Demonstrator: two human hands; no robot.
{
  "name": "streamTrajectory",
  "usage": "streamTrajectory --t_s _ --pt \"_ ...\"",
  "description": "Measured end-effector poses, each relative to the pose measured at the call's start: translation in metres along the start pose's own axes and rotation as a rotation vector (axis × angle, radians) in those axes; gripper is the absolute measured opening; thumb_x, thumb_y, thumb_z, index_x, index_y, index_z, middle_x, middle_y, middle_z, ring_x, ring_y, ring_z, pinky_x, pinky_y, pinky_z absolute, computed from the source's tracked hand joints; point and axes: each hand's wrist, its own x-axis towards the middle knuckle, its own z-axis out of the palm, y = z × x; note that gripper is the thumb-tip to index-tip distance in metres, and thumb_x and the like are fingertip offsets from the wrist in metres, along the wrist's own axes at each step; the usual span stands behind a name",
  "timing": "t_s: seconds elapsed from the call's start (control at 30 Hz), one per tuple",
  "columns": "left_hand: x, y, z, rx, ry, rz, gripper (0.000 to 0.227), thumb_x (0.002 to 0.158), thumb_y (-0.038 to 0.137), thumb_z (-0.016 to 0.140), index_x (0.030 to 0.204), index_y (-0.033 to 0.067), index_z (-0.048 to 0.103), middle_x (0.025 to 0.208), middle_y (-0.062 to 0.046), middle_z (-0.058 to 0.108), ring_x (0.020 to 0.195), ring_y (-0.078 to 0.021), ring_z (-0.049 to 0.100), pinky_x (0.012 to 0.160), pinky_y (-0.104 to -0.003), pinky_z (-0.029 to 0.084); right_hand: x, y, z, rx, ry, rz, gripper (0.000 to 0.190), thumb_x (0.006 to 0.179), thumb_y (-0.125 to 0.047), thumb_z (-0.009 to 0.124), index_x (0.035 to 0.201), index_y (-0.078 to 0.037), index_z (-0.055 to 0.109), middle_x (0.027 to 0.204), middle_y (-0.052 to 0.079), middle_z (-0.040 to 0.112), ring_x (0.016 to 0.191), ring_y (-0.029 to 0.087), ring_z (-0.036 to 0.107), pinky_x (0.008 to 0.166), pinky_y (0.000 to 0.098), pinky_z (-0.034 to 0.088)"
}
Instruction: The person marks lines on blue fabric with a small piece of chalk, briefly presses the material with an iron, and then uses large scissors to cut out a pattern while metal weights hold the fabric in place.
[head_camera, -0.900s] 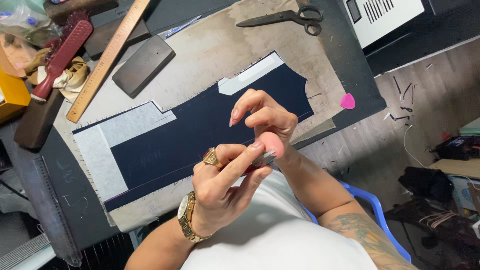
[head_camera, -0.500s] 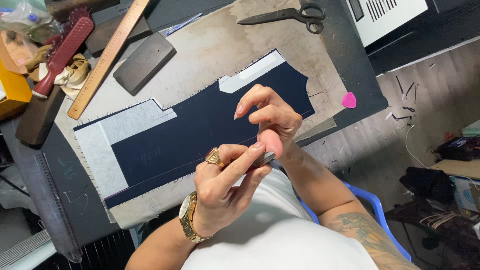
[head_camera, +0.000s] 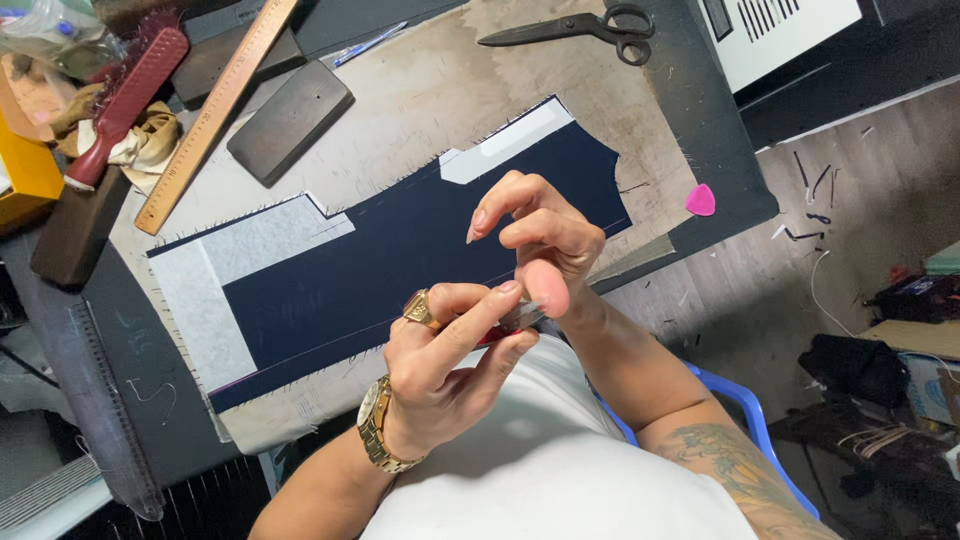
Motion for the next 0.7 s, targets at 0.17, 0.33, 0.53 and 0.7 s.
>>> streamTrajectory --t_s 0.17,0.33,0.53,0.7 --pt "0.0 -0.001 0.0 -0.02 -0.022 -0.009 0.028 0.098 0.016 0.074 0.123 0.0051 0.066 0.096 -0.014 0.069 0.073 -0.0202 0.068 0.071 -0.03 0.055 -0.001 0.004 0.002 -0.008 0.014 -0.004 0.065 0.097 -0.068 0.05 0.08 -0.005 0.053 0.088 0.017 0.061 0.069 0.027 0.06 0.059 0.0342 0.052" --pt "0.002 -0.003 -0.001 0.009 -0.024 0.005 0.026 0.098 0.014 0.072 0.121 0.0043 0.066 0.094 -0.014 0.068 0.073 -0.0211 0.066 0.068 -0.03 0.053 0.0 0.007 0.001 -0.035 0.004 0.001 0.065 0.096 -0.069 0.048 0.083 -0.006 0.054 0.089 0.016 0.061 0.069 0.027 0.061 0.061 0.0352 0.052" --pt "0.004 -0.01 -0.002 -0.012 -0.061 -0.01 0.027 0.099 0.013 0.072 0.125 0.0062 0.065 0.099 -0.014 0.069 0.077 -0.0218 0.067 0.071 -0.031 0.054 0.001 0.011 0.001 -0.058 0.021 -0.008 0.066 0.096 -0.069 0.047 0.08 -0.005 0.052 0.086 0.017 0.061 0.068 0.028 0.061 0.06 0.0346 0.052" --pt "0.005 -0.014 -0.002 -0.048 -0.062 -0.026 0.028 0.101 0.015 0.071 0.127 0.007 0.064 0.1 -0.014 0.07 0.078 -0.0215 0.068 0.074 -0.03 0.055 0.001 0.013 0.0 -0.071 0.033 -0.001 0.067 0.095 -0.071 0.048 0.079 -0.005 0.051 0.086 0.016 0.061 0.067 0.028 0.061 0.058 0.034 0.052"
